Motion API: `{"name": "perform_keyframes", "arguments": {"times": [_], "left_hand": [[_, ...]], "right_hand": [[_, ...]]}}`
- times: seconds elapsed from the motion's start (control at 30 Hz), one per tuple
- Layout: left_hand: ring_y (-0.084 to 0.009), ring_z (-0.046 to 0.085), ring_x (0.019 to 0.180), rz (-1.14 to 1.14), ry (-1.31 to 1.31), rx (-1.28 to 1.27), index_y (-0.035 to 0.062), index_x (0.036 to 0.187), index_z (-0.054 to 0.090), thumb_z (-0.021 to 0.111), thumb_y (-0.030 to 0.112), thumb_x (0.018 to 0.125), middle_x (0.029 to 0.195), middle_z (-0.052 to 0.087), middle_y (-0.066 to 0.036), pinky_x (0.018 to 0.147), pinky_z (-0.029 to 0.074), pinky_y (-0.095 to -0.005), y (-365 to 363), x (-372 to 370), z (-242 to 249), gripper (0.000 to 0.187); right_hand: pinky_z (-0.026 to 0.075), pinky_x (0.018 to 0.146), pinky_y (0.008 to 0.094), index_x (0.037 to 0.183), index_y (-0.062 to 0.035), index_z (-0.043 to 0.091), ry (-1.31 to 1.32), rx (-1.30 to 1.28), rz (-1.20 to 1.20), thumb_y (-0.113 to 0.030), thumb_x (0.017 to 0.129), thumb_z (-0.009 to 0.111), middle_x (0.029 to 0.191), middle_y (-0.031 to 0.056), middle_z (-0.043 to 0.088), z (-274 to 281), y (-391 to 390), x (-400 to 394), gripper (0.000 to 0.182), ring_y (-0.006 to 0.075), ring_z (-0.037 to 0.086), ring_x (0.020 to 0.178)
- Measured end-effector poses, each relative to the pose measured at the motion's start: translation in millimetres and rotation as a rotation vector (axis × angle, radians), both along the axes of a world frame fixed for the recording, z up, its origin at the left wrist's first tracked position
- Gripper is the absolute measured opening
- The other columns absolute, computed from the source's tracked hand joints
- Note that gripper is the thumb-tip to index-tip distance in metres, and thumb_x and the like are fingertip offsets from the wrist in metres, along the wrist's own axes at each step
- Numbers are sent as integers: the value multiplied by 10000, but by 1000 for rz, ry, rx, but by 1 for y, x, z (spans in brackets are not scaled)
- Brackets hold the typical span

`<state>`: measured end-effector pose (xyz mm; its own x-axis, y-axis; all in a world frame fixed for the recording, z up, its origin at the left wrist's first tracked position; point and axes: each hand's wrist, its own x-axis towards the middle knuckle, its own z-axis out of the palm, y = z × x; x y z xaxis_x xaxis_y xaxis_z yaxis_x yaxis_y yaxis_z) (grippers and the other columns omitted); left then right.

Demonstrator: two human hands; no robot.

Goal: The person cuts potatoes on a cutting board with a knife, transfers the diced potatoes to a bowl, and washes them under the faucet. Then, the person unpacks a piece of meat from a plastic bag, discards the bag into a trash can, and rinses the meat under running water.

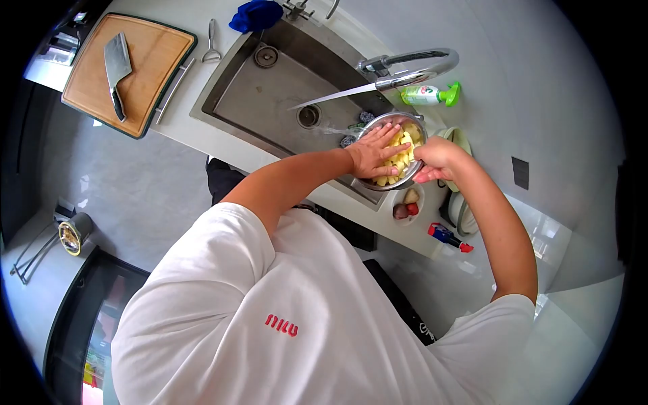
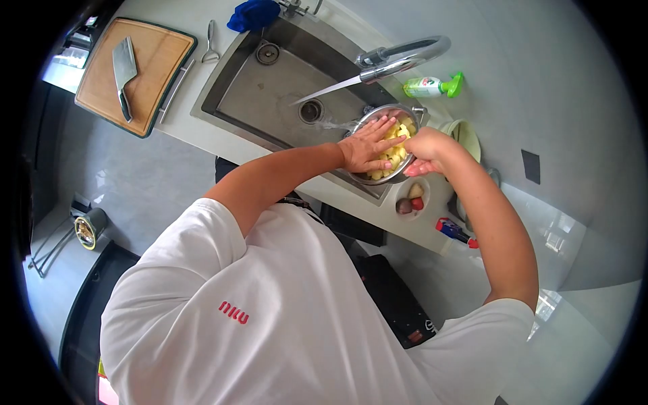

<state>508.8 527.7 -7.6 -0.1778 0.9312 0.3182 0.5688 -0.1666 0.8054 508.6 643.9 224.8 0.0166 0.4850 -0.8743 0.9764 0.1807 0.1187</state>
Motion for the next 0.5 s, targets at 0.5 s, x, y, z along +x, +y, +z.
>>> {"name": "perform_keyframes", "arguments": {"times": [0.5], "left_hand": [[-458,158,1589,71,141,-45,205,1662,289,452,620,1039,1701,205,-266,1288,132,-562,-20,-42,-14,766]], "right_hand": [[645,558,367,1235,115,556,208,-46,-51,-102,976,534,965,240,715,-39,12,12,339,313,749,685]]}}
